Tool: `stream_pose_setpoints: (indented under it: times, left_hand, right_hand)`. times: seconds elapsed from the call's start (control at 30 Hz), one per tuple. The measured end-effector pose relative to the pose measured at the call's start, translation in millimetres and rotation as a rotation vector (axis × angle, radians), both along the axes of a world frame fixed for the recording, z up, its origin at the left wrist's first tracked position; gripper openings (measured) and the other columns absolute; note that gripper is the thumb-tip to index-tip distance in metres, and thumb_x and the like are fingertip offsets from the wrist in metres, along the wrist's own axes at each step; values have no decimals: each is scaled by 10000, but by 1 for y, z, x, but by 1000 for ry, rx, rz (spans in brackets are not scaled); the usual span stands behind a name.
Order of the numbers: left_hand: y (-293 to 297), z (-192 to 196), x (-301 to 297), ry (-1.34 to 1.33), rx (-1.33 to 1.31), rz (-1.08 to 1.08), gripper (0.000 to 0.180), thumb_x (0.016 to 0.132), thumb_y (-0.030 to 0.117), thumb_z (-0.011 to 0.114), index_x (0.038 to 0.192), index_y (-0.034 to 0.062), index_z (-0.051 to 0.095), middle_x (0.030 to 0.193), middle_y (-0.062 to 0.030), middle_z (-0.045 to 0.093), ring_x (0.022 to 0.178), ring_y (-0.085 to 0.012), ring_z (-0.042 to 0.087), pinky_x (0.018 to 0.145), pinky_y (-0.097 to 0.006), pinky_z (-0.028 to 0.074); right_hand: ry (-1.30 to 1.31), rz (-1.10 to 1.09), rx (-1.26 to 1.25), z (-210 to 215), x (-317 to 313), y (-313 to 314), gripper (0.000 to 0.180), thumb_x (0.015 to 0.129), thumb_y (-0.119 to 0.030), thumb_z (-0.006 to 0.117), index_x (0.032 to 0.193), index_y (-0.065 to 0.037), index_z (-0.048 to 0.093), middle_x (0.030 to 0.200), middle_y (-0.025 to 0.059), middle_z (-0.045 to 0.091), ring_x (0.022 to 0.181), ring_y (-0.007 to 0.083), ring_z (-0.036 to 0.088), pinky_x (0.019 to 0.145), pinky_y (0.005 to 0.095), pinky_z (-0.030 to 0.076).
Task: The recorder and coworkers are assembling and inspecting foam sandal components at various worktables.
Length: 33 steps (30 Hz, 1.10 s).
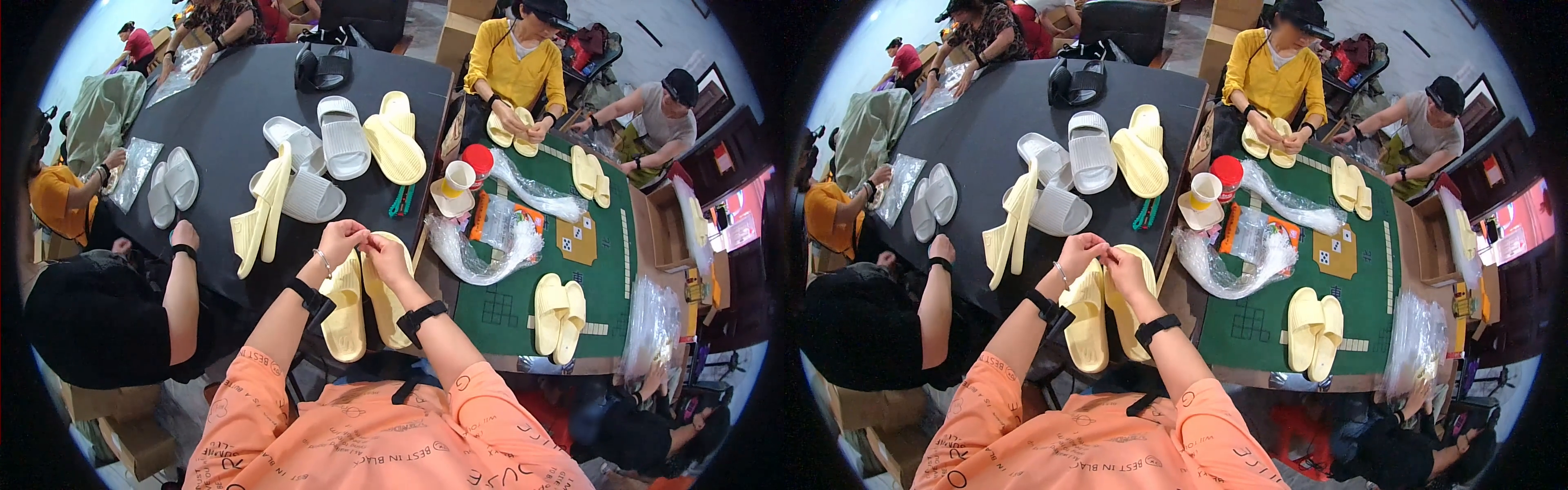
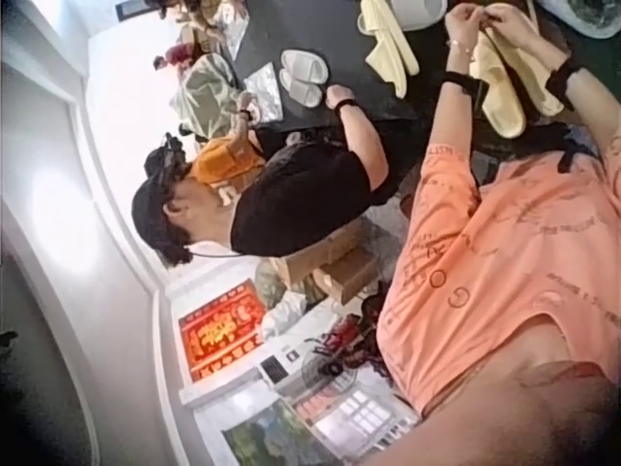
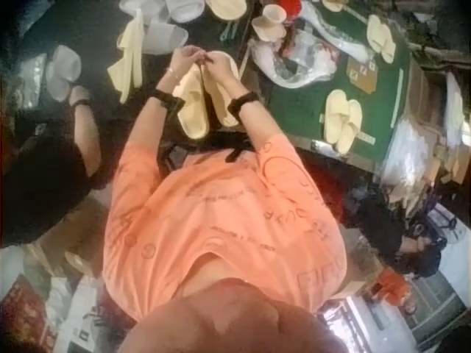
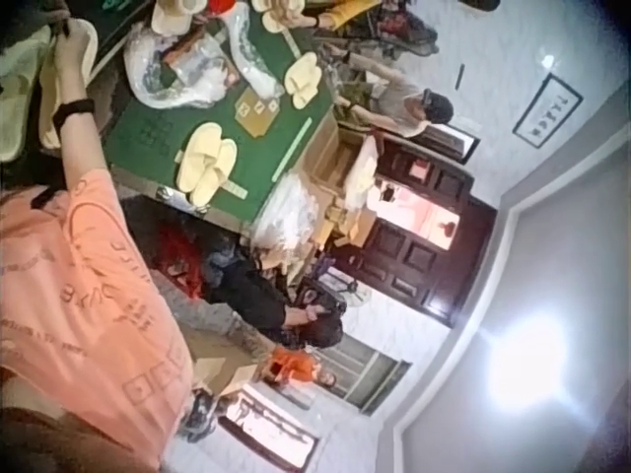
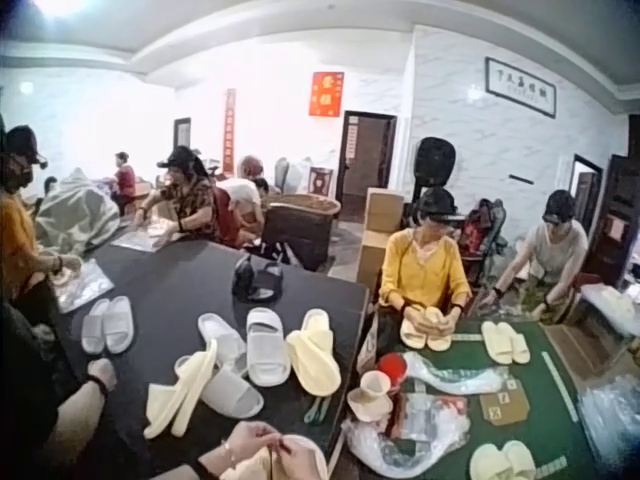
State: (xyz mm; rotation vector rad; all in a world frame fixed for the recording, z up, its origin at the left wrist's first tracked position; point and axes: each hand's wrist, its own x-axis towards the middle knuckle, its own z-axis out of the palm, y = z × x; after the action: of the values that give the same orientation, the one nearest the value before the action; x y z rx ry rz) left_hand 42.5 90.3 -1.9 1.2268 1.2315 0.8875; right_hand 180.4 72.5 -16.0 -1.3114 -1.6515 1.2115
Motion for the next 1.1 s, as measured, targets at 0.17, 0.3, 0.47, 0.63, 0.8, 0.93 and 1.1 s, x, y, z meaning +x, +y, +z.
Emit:
stream_pose_setpoints:
  times: [0.17,0.3,0.47,0.63,0.8,0.93,1.1]
  left_hand:
    - [0,-14,14,-3,85,123,135,787,100,573,871,-6,566,747,-36,584,651,-78,534,588,-209,445]
    - [8,-27,44,-149,-86,113,369,883,354,376,1097,62,452,892,-40,489,816,-115,484,696,-255,432]
    - [-7,-10,36,-340,-166,327,536,850,493,367,1194,83,332,996,-67,505,844,-179,506,746,-266,426]
    - [39,-108,6,36,70,196,473,862,444,393,1135,58,367,886,-35,449,736,-118,441,594,-231,391]
    - [49,-112,-1,30,64,226,465,867,436,389,1102,35,377,887,-47,460,729,-121,443,597,-246,401]
    - [34,-89,-5,-438,-71,303,230,861,292,418,712,124,373,663,37,347,571,-97,368,486,-261,346]
    - [2,-31,37,44,125,157,303,855,326,445,1065,108,445,962,-29,490,806,-154,504,688,-302,438]
  right_hand:
    - [373,-85,-91,-18,10,9,109,832,-86,486,899,-11,528,805,71,604,720,110,579,600,229,459]
    - [920,-258,-228,-40,10,20,89,835,-108,437,887,-43,469,682,33,530,611,139,521,540,282,459]
    - [876,-147,-264,-45,-33,19,134,792,-124,419,712,-62,508,607,11,483,569,127,437,542,260,379]
    - [738,-131,-273,-27,-12,10,248,831,-237,391,629,-104,446,543,-29,393,478,94,347,425,249,281]
    - [290,-146,21,-26,-9,10,88,774,-75,441,703,-51,488,584,-1,464,548,120,435,486,281,355]
    - [351,-7,28,2,-11,-6,239,630,16,538,866,-6,518,814,73,583,700,171,517,640,311,425]
    - [748,-201,-273,-27,0,1,93,656,24,542,706,-49,570,686,-6,559,638,107,511,605,270,436]
